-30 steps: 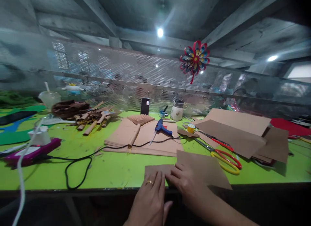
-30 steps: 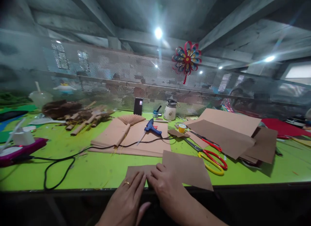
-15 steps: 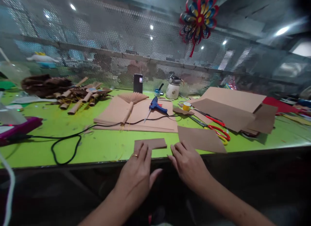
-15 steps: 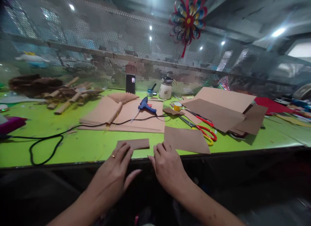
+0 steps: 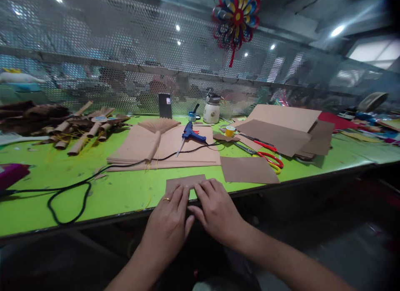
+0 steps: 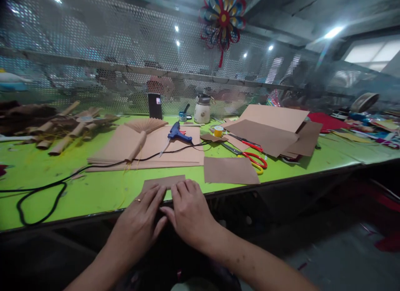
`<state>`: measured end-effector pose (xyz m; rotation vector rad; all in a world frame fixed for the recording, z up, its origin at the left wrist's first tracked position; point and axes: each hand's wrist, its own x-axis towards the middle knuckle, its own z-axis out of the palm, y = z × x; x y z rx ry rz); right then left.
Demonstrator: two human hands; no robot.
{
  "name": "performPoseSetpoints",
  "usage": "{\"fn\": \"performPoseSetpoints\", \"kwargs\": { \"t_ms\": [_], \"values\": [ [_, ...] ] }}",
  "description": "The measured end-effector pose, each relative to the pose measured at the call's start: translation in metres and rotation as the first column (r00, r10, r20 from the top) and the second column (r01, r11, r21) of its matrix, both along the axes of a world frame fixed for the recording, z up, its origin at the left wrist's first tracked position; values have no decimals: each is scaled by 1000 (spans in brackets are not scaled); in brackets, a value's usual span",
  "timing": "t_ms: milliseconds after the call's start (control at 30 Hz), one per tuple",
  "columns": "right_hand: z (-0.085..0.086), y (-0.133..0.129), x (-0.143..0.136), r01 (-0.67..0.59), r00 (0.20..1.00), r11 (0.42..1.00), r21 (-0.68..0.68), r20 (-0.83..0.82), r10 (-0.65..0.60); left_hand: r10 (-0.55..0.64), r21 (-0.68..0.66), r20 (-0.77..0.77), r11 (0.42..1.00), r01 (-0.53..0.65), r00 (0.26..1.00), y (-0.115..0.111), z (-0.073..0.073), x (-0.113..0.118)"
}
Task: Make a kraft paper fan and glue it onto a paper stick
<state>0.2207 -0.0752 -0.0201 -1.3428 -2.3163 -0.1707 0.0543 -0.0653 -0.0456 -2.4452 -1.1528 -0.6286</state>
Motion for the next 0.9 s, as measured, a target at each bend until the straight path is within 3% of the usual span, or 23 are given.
{"fn": "performPoseSetpoints", "kwargs": {
  "t_ms": [600, 767, 900],
  "values": [
    [-14, -2, 11, -19, 1000, 1000, 6, 1, 19, 45, 67, -28, 997, -43, 999, 1, 7, -26],
    [-19, -2, 10, -35, 999, 999, 15, -7, 35, 121, 51, -35, 992, -119, 992, -1, 11, -32],
    [-10, -3, 10, -37, 999, 999, 0, -18, 37, 104, -14, 17, 995, -104, 994, -4, 22, -31]
  ]
}}
